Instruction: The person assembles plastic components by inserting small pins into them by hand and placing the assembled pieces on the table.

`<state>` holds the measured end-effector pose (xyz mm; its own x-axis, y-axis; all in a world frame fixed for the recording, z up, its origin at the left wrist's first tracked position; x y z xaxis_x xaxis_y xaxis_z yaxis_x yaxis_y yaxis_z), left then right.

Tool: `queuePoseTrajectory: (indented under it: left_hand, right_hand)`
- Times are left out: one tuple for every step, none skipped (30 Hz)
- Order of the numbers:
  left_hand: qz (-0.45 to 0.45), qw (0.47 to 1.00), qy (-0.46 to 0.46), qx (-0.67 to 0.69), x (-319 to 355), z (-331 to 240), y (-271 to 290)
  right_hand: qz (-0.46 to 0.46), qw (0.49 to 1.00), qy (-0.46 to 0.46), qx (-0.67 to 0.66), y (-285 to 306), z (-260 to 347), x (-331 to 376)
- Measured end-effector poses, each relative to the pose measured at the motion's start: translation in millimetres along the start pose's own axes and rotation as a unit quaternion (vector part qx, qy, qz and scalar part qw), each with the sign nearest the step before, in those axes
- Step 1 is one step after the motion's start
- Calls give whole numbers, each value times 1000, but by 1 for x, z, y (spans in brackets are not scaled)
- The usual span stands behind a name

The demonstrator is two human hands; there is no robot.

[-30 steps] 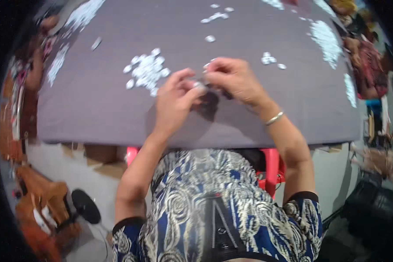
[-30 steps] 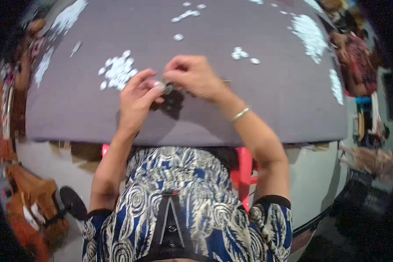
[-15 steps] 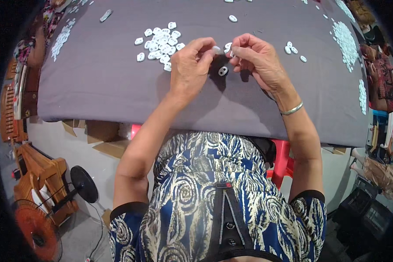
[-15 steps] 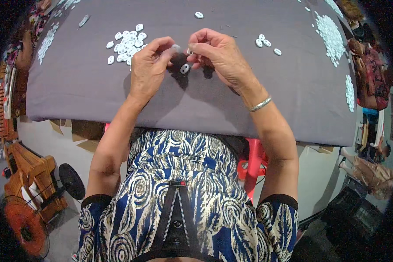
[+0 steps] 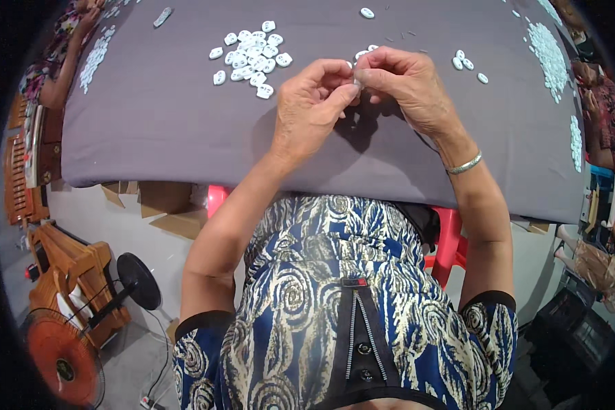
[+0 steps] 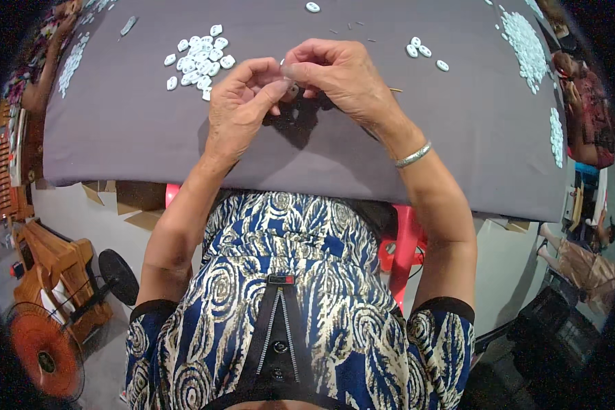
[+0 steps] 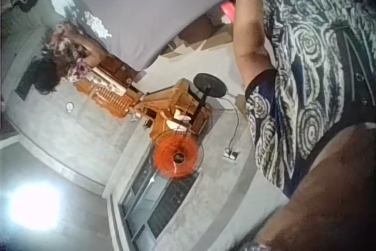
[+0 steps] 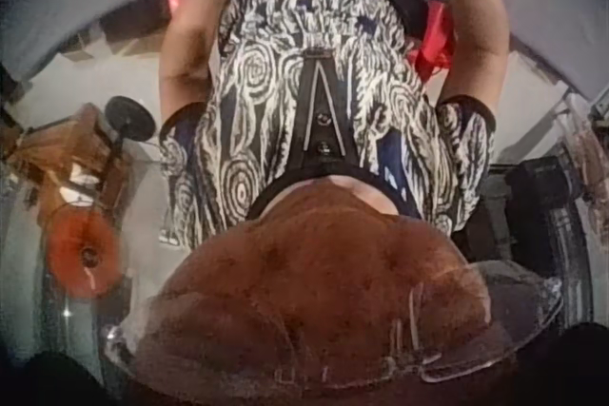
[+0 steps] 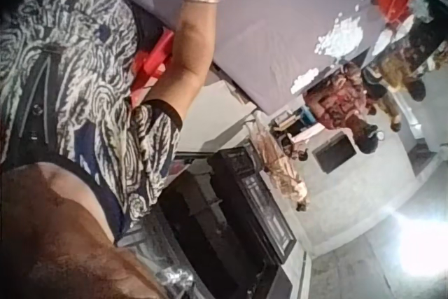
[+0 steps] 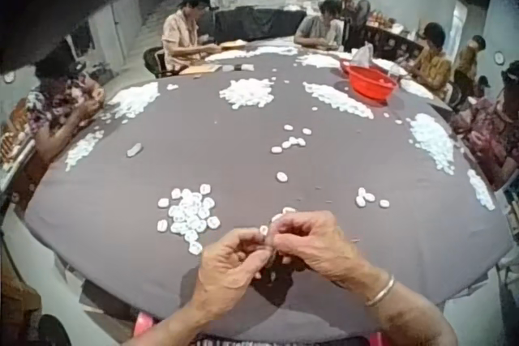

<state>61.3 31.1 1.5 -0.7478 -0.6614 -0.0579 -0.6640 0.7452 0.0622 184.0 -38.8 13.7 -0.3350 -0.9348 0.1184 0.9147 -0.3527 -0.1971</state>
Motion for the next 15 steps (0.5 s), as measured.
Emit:
queuePoseTrajectory:
  left_hand:
    - [0, 1000, 2, -2, 1, 2, 1]
    - [8, 1000, 9, 25, 2, 4, 0]
    - [15, 998, 15, 52, 3, 6, 0]
    - [15, 998, 16, 50, 4, 6, 0]
    - [9, 997, 26, 79, 5, 6, 0]
    - [2, 994, 35, 107, 6, 6, 1]
    - [2, 994, 35, 106, 6, 4, 1]
    - [-11, 993, 44, 108, 8, 3, 3]
    - [-24, 992, 53, 109, 8, 3, 4]
    - [-25, 992, 53, 109, 9, 2, 5]
    - [-35, 992, 46, 115, 9, 0, 6]
    - [-45, 991, 40, 121, 10, -1, 8]
    - [-47, 991, 40, 120, 10, 0, 8]
    - [-51, 992, 27, 115, 9, -1, 9]
    - [-55, 992, 15, 111, 9, -1, 10]
  right_hand:
    - [10, 1000, -1, 20, -3, 1, 1]
    - [20, 999, -1, 40, -6, 0, 2]
    - [21, 999, -1, 37, -8, -1, 2]
    - [12, 1000, 1, 4, -7, -1, 1]
    - [3, 1000, 3, -29, -6, -1, 1]
    - [3, 1000, 4, -30, -7, -1, 1]
    - [-10, 999, 21, -39, -3, 2, 2]
    - [-23, 998, 38, -48, -1, 5, 3]
    - [-16, 998, 51, -13, -2, 8, 3]
    - [-14, 998, 51, -13, -1, 8, 4]
    - [17, 997, 62, 43, -5, 10, 5]
    - [47, 991, 73, 98, -9, 10, 6]
    - [57, 991, 42, 111, -15, 10, 8]
    - [59, 991, 43, 110, -17, 8, 8]
    - [60, 991, 60, 101, -18, 8, 8]
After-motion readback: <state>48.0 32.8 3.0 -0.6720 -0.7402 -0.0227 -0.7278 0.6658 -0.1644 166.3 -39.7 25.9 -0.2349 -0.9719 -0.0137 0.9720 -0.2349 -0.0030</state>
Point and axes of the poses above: each hand's wrist, its own x-axis away from the middle knuckle, its own y-axis out of the back of the hand, z = x × y, the point moved 7 cm from there along -x, towards the middle knuckle, and after that the axes turned 12 degrees about -x, right-handed, at the moved point
